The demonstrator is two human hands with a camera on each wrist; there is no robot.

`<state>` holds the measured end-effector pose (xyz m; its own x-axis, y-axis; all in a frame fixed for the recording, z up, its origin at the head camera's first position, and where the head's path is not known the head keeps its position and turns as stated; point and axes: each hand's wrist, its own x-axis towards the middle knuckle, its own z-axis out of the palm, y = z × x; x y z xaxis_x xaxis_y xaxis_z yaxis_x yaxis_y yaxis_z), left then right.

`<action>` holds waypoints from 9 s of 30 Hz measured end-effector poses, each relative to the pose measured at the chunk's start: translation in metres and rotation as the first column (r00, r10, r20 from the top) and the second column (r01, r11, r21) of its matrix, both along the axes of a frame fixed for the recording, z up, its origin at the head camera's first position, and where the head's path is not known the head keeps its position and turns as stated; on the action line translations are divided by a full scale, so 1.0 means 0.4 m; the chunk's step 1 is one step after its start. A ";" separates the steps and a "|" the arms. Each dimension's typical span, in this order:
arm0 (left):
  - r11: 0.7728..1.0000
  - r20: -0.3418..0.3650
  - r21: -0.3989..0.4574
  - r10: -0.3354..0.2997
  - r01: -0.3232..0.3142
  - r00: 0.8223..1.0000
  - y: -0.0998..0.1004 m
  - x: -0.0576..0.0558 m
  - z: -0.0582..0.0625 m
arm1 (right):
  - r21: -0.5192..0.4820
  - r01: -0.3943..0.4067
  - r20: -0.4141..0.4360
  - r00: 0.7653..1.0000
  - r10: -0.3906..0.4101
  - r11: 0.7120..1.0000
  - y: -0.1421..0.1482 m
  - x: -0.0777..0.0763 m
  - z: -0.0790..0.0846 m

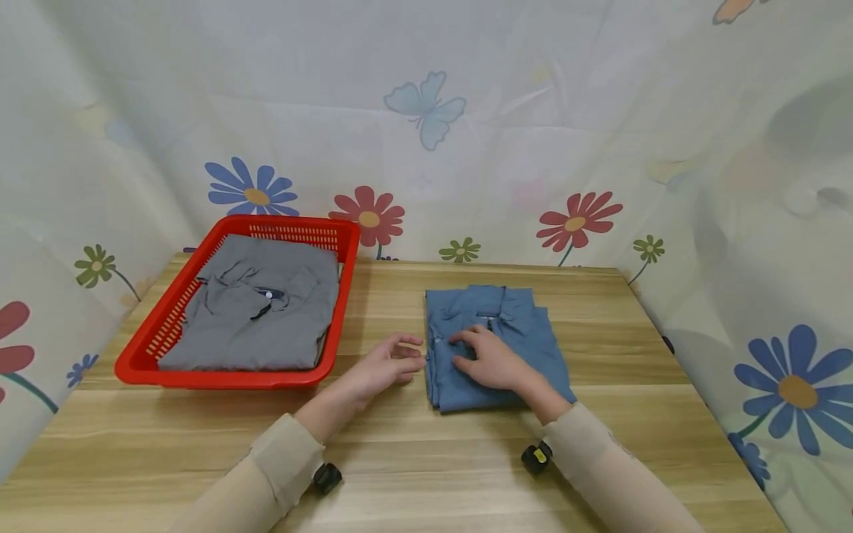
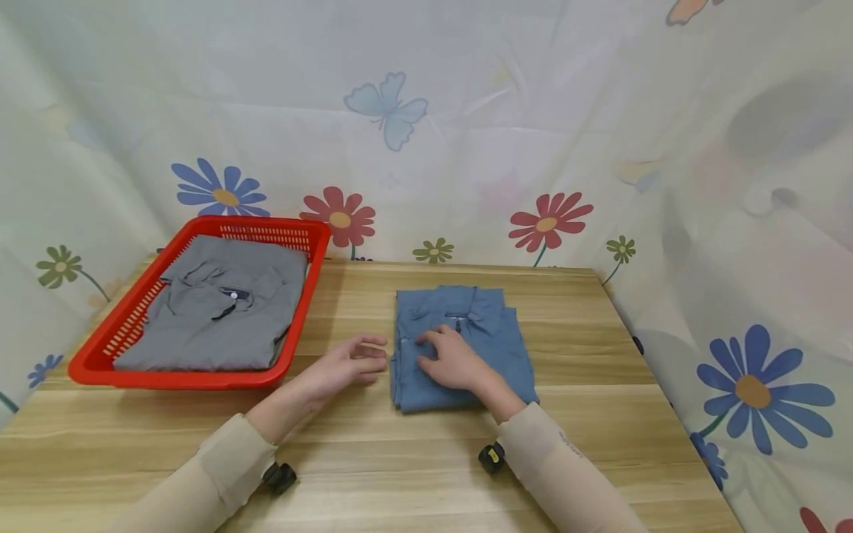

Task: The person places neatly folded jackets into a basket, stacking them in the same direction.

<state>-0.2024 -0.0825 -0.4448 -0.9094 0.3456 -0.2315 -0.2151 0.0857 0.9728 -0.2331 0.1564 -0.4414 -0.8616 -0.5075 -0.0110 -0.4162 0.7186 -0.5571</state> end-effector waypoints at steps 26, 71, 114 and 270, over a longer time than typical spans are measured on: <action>0.999 0.020 -0.041 0.031 -0.031 0.999 0.002 -0.014 0.011 | -0.238 0.266 0.149 0.960 -0.235 0.934 0.217 0.000 0.060; 0.984 0.096 0.016 0.173 -0.176 0.980 0.069 -0.067 0.027 | -0.251 0.376 0.353 0.894 -0.278 0.892 0.272 -0.002 0.009; 0.992 -0.035 -0.049 0.116 -0.117 0.993 0.034 -0.077 -0.007 | -0.368 0.277 0.435 0.895 -0.099 0.888 0.272 -0.003 0.034; 0.935 -0.036 -0.347 0.067 -0.075 0.997 -0.728 -0.137 0.260 | -0.647 0.349 0.415 0.907 -0.071 0.678 -0.491 -0.098 0.218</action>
<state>-0.2572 -0.3736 -0.3407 -0.9350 0.1819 -0.3046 -0.2111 0.4049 0.8897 -0.2723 -0.0401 -0.3541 -0.9559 -0.2915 -0.0366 0.0046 0.1094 -0.9940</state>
